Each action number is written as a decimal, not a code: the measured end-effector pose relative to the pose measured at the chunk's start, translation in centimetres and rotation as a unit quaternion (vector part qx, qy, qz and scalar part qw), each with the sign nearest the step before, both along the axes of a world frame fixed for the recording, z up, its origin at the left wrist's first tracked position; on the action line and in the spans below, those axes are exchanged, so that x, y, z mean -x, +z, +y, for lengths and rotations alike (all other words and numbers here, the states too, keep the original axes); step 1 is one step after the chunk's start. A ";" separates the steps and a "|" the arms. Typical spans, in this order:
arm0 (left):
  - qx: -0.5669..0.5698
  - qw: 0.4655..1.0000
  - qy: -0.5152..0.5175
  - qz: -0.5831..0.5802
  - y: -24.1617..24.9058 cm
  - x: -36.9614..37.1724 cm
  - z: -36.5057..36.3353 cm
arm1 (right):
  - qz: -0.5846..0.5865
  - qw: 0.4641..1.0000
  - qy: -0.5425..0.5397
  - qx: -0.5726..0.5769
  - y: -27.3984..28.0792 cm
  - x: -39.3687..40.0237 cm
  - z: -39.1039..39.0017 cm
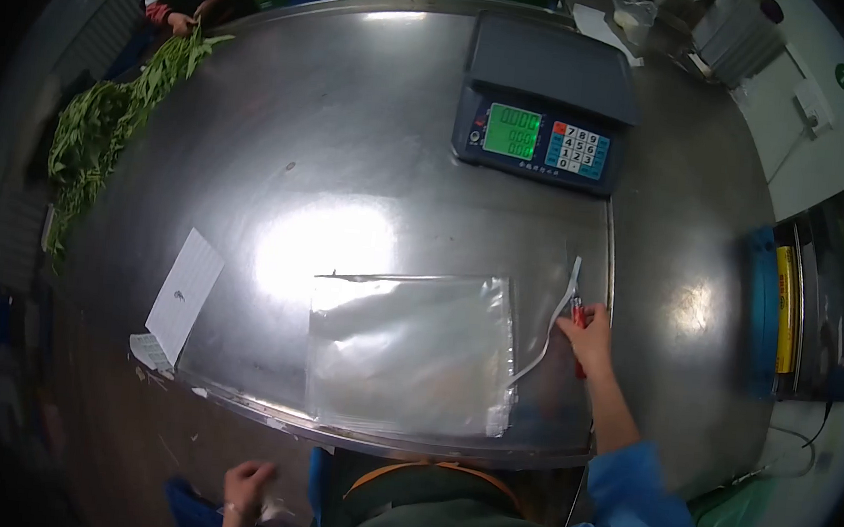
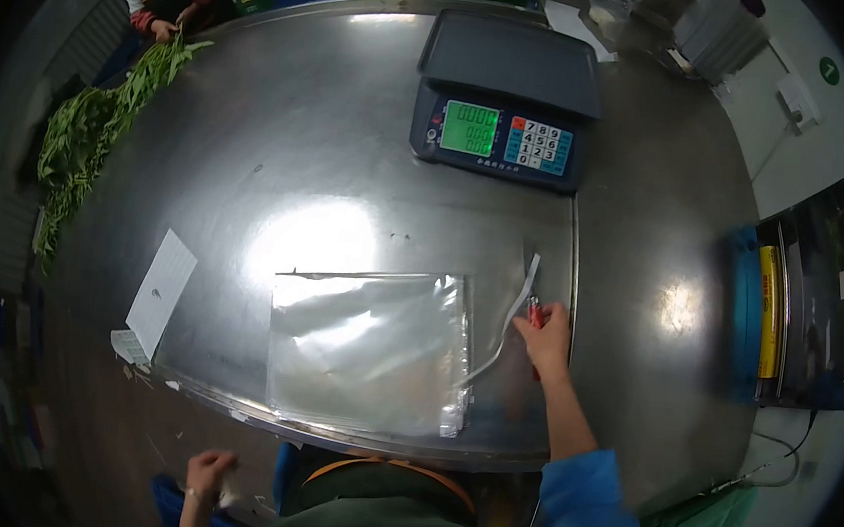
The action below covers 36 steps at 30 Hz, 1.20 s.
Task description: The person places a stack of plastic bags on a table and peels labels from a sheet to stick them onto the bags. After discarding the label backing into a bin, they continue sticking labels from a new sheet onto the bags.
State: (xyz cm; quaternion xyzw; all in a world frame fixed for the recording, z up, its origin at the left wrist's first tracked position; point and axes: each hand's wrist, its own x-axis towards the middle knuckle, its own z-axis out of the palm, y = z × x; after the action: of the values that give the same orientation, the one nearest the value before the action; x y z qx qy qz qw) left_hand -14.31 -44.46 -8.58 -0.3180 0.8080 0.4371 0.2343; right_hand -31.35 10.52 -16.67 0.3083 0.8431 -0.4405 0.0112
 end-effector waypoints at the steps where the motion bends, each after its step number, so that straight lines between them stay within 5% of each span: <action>1: 0.155 0.979 -0.132 -0.017 0.2 -3.6 -3.1 | -0.002 0.997 0.030 -0.077 -1.6 0.3 1.1; 2: 0.300 0.916 -0.265 -0.032 1.1 -5.7 -5.0 | -0.007 0.986 0.057 -0.155 -2.3 -0.3 1.3; 3: 0.294 0.917 -0.267 -0.033 1.3 -5.4 -4.6 | -0.010 0.985 0.056 -0.160 -1.6 -0.8 0.7; 4: 0.102 0.995 0.001 0.016 1.3 -4.1 -2.9 | -0.043 0.964 0.042 -0.258 -0.4 -0.9 -0.4; 5: -0.105 0.955 0.272 0.063 1.4 -2.5 -0.5 | -0.071 0.932 0.029 -0.355 0.6 -0.5 -1.2; 6: -0.249 0.880 0.393 0.097 2.3 -0.5 2.6 | -0.066 0.929 0.032 -0.363 0.9 -0.5 -1.8; 7: -0.244 0.862 0.424 0.130 0.9 -0.3 4.6 | -0.009 0.935 0.077 -0.347 0.6 -0.9 -2.6; 8: -0.228 0.892 0.378 0.102 -0.1 -0.5 6.7 | 0.045 0.936 0.124 -0.327 -0.2 -1.6 -3.7; 9: -0.283 0.921 0.263 0.047 3.3 0.9 9.9 | 0.026 0.941 0.129 -0.313 -2.1 -2.4 -4.9; 11: -0.387 0.920 -0.029 0.047 2.0 -1.1 9.4 | -0.044 0.969 0.092 -0.227 -1.9 -2.7 -7.7; 14: -0.449 0.886 -0.115 -0.033 3.3 -0.1 5.6 | 0.064 0.961 0.165 -0.213 -7.5 -3.6 -4.9; 15: -0.425 0.896 -0.129 -0.017 3.1 0.2 4.8 | -0.031 0.990 0.137 -0.023 -3.7 -4.7 -5.7; 16: -0.449 0.893 -0.034 0.003 2.2 0.1 4.5 | -0.127 0.973 0.102 0.165 2.9 -6.0 -7.0; 18: -0.539 0.812 0.221 -0.015 3.3 1.8 4.5 | -0.316 0.885 0.151 0.307 9.7 -12.1 -6.4; 19: -0.550 0.784 0.288 0.029 3.3 3.0 4.4 | -0.484 0.807 0.266 0.211 12.0 -15.3 -7.2; 21: -0.554 0.782 0.255 0.129 3.9 5.3 3.5 | -0.515 0.652 0.555 -0.036 9.8 -23.2 -3.8; 23: -0.558 0.785 0.216 0.161 5.5 6.6 2.1 | -0.348 0.714 0.575 -0.195 14.3 -20.4 -13.6; 25: -0.553 0.802 0.121 0.193 6.0 6.9 0.9 | -0.083 0.884 0.460 -0.002 16.0 -13.1 -22.6; 26: -0.557 0.798 0.125 0.195 6.2 6.7 0.6 | 0.054 0.908 0.365 0.196 16.6 -11.0 -28.3; 27: -0.605 0.764 0.124 0.186 6.5 6.4 0.6 | 0.134 0.868 0.351 0.325 16.7 -9.3 -33.0; 29: -0.656 0.720 0.110 0.198 6.6 4.6 0.1 | 0.026 0.814 0.293 0.501 15.5 -8.1 -39.3; 30: -0.708 0.685 0.132 0.115 5.3 3.8 -0.9 | -0.010 0.781 0.234 0.579 14.4 -8.6 -40.9; 31: -0.569 0.790 0.079 0.214 5.4 2.1 -1.1 | -0.054 0.782 0.217 0.581 13.9 -9.1 -42.1; 33: -0.179 0.913 -0.029 0.365 3.8 -1.4 -2.2 | -0.119 0.787 0.175 0.580 12.3 -11.4 -44.6; 36: 0.150 0.925 -0.009 0.350 5.3 -5.9 -4.5 | -0.351 0.714 0.068 0.602 9.6 -13.6 -47.6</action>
State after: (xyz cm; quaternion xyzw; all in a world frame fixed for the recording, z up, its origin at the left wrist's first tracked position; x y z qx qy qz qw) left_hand -8.44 -48.97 -3.24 -0.1690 0.8975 0.3923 -0.1099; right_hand -17.76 -37.06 -7.11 0.3101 0.3540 -0.7134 0.5192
